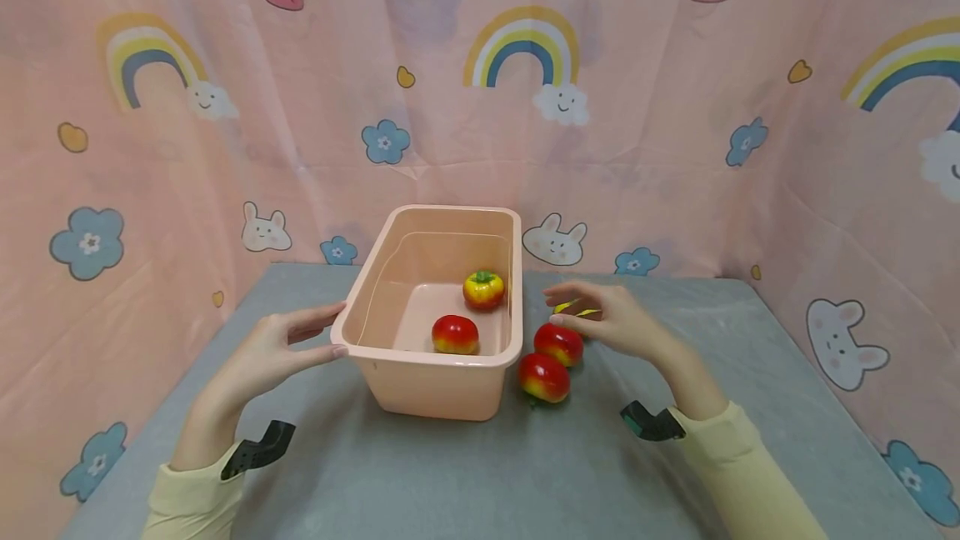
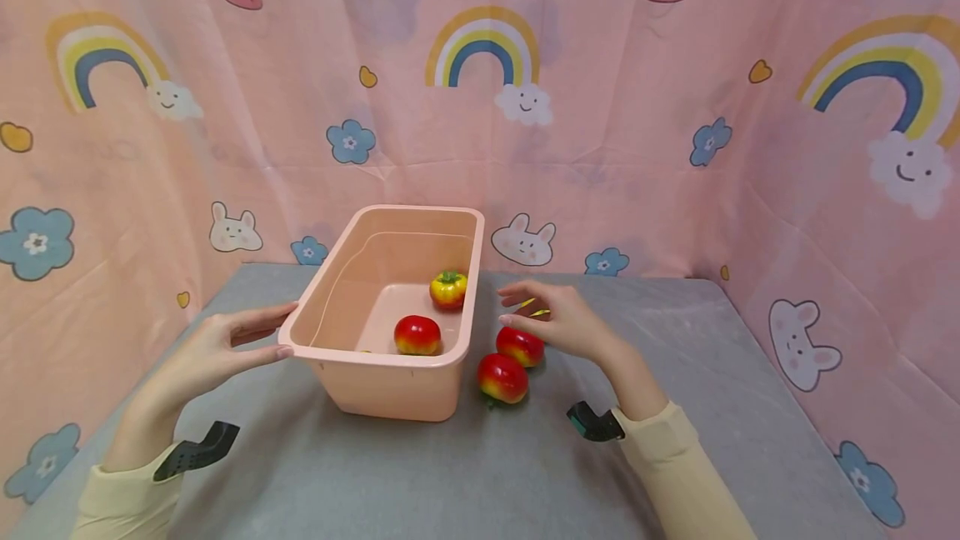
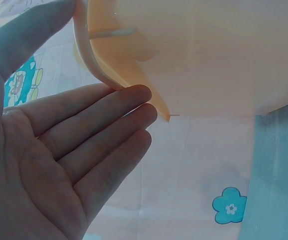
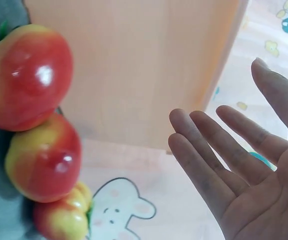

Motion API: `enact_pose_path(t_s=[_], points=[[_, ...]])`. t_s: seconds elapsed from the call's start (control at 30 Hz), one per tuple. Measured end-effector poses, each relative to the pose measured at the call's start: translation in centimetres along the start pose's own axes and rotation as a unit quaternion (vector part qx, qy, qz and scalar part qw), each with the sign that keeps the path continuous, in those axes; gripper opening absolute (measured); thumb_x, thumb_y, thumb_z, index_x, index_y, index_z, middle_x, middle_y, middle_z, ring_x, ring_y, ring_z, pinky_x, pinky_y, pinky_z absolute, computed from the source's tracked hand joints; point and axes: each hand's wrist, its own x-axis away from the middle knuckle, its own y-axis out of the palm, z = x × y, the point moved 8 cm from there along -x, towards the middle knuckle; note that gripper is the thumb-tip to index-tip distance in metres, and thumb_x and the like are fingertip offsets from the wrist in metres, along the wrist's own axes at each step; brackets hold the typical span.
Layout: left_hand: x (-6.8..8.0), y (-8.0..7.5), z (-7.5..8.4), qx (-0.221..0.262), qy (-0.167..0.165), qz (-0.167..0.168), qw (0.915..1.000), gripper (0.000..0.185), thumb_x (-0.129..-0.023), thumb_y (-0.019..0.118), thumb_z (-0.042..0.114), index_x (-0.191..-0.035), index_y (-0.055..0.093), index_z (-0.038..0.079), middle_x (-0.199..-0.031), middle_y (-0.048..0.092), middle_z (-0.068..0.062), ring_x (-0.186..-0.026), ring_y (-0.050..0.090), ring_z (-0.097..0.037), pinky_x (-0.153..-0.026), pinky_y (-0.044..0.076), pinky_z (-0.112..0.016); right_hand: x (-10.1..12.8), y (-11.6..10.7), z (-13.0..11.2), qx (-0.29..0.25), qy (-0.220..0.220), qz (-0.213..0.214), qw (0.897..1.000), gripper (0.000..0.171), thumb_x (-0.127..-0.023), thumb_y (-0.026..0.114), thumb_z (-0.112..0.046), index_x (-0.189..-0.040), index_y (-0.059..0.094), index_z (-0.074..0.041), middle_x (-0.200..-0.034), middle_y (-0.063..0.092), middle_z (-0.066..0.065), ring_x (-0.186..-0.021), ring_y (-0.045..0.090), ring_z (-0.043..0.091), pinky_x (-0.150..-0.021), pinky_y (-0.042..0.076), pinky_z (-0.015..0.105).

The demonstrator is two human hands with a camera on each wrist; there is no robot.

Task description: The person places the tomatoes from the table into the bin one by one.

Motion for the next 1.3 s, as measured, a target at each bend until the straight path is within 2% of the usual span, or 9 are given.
enact_pose_path(t_s=[0.37,0.57,0.7,0.93,1.17,1.3], points=[[-0.1,0.0,-0.2,-0.008,-0.001,0.0,1.0,0.06,-0.082,0.072,0.041,-0.135,0.054,0.018,-0.134,0.057,0.001,-0.122,0.056,-0.026,-0.101,0.048,-0.04,1.0,1.5,2.9,0.005,0.037,-0.013,0.999,0.039,-0.087,0.069,-0.03,-0.123,0.06,-0.018,-0.119,0.065,0.008,-0.105,0.065,0.024,-0.082,0.059,0.033],[-0.1,0.0,-0.2,-0.007,-0.004,-0.002,1.0,0.06,-0.082,0.072,0.042,-0.135,0.054,0.02,-0.134,0.057,0.002,-0.122,0.055,-0.027,-0.101,0.048,-0.041,1.5,2.2,4.3,0.012,0.042,-0.017,0.999,0.042,-0.087,0.068,-0.035,-0.123,0.061,-0.014,-0.116,0.066,0.007,-0.099,0.065,0.022,-0.08,0.059,0.03],[-0.1,-0.1,-0.1,-0.001,-0.002,-0.003,1.0,0.06,-0.082,0.073,0.041,-0.134,0.055,0.019,-0.134,0.057,0.0,-0.123,0.055,-0.028,-0.101,0.048,-0.043,1.8,2.6,5.0,0.01,0.051,-0.023,0.998,0.042,-0.087,0.068,-0.033,-0.123,0.06,-0.012,-0.114,0.066,0.007,-0.098,0.064,0.02,-0.08,0.059,0.03],[-0.1,-0.1,-0.1,-0.002,-0.001,-0.002,1.0,0.059,-0.082,0.073,0.041,-0.134,0.055,0.019,-0.134,0.057,0.0,-0.122,0.055,-0.028,-0.102,0.048,-0.042,2.4,3.2,5.9,0.001,0.063,-0.031,0.997,0.041,-0.087,0.069,-0.03,-0.122,0.06,-0.011,-0.115,0.066,0.006,-0.098,0.062,0.019,-0.079,0.058,0.029],[-0.1,-0.1,-0.1,-0.002,-0.001,-0.002,1.0,0.059,-0.082,0.073,0.04,-0.134,0.055,0.018,-0.133,0.058,-0.001,-0.122,0.056,-0.028,-0.102,0.048,-0.043,2.8,3.3,6.4,0.002,0.078,-0.022,0.997,0.041,-0.086,0.07,-0.033,-0.122,0.062,-0.015,-0.116,0.066,0.002,-0.099,0.063,0.018,-0.08,0.058,0.027],[0.0,-0.1,-0.1,-0.004,0.001,-0.001,1.0,0.059,-0.082,0.073,0.04,-0.134,0.055,0.018,-0.133,0.058,-0.001,-0.122,0.056,-0.028,-0.101,0.048,-0.043,3.0,3.4,6.3,0.001,0.067,-0.02,0.998,0.04,-0.086,0.07,-0.033,-0.121,0.062,-0.015,-0.115,0.066,0.002,-0.097,0.063,0.018,-0.079,0.057,0.025]])
